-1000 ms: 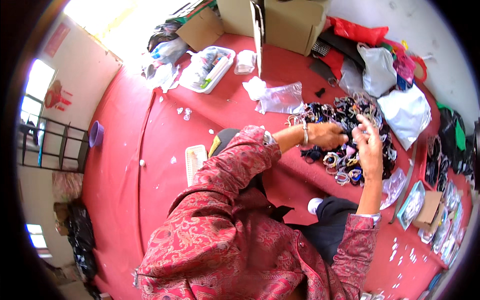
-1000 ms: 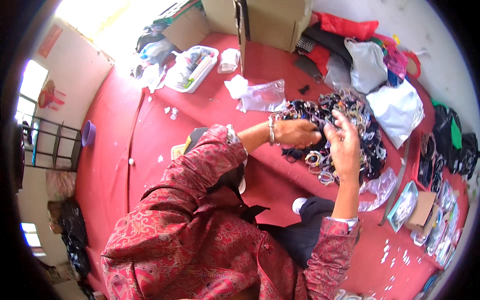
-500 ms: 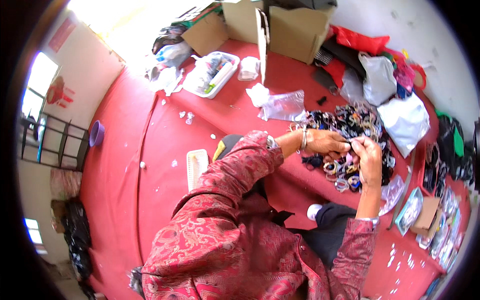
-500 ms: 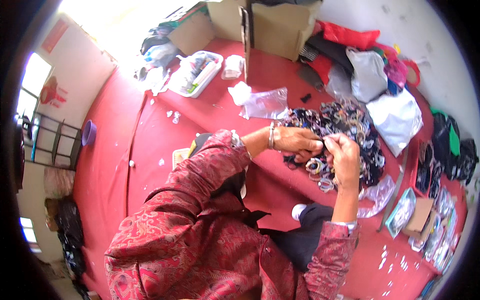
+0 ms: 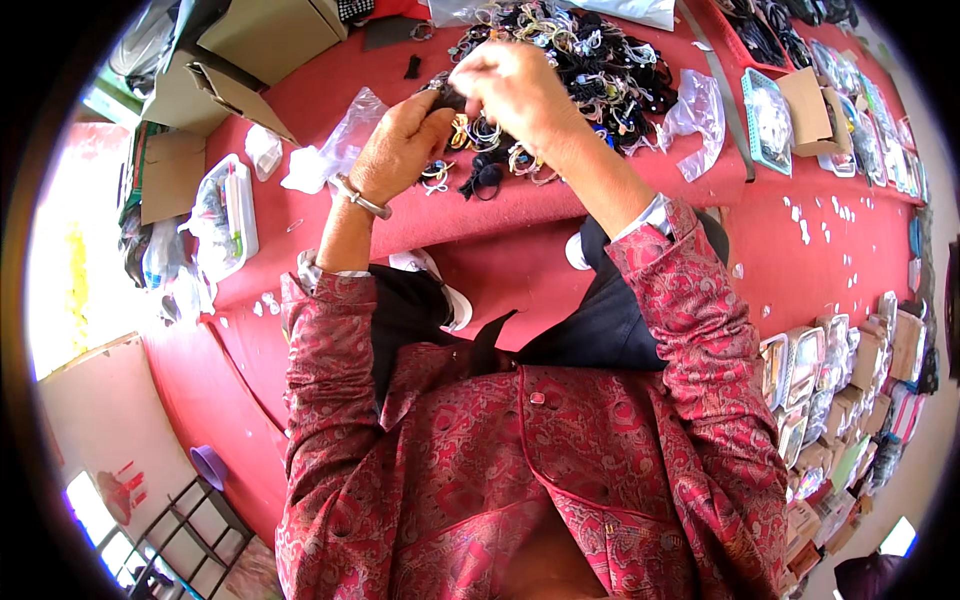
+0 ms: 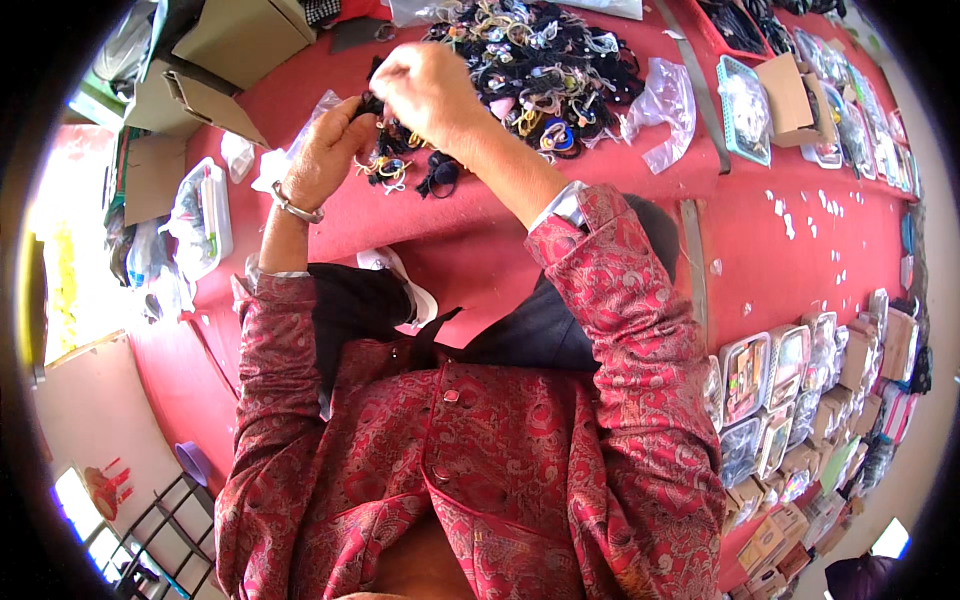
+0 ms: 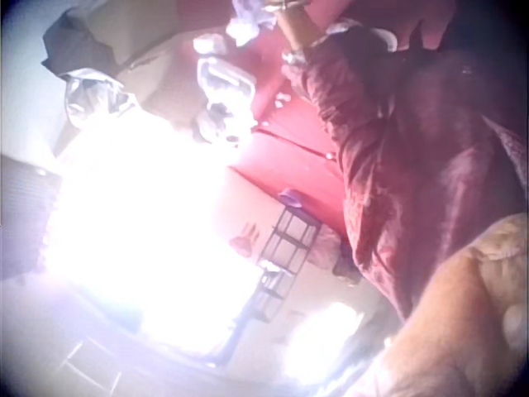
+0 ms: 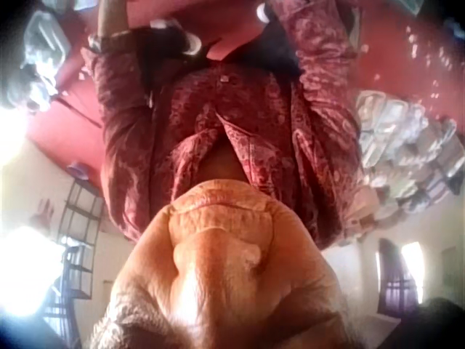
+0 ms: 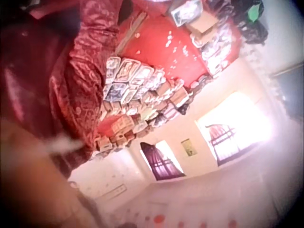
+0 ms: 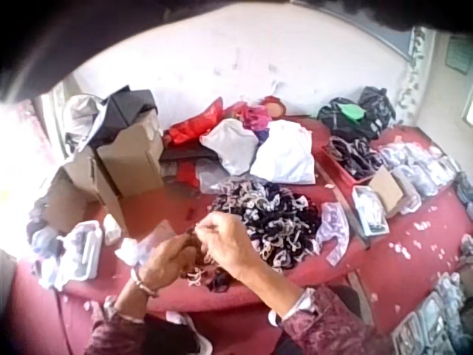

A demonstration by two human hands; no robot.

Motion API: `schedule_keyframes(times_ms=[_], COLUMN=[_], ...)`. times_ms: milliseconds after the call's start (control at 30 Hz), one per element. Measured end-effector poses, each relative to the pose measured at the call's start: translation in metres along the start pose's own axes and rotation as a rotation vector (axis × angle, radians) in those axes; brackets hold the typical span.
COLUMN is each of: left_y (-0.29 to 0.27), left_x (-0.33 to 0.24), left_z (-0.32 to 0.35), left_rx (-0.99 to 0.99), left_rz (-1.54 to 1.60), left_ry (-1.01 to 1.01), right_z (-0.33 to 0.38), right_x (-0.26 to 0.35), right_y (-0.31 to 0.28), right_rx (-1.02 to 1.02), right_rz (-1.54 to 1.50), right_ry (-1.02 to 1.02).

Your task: The person sits cross-legged on a red floor and sorts through a large pile of hair ties and accessories. They pick up individual items, separate them, and place them into clear plastic bags.

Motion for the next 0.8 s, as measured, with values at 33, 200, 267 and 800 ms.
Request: schedule_keyframes(times_ms=[33,200,267,800], left_y=[-0.003,-0.01,-0.003,-0.028], left_x=[0.002,0.008,-0.001,0.016], left_z=[0.001,0.007,0.006,0.007], left_rx=[-0.005,0.0,0.0,-0.201], left_rz=[-0.037,0.495,0.457,0.65], left_ry=[-0.006,-0.127,-0.176,-0.243], right_z=[-0.003,-0.006,0.005,-0.011], right_x=[0.0,0.006,0.006,0.006], right_y=[-0.007,-0.023,-0.009,-0.043], right_rx=[-0.041,0.068,0.111,-0.128], right_rz=[-0.03,0.181,0.43,0.612], right_ry=[0.027,-0.274,-0.586,-0.272])
Point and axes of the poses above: each hand's wrist, its own z-axis away from the middle knuckle, its own y-axis out of the palm, x = y × z, the point moved 1 cm from there along -z, towards the middle knuckle, and after that the axes turned 14 degrees about z, right-handed, at the moved point
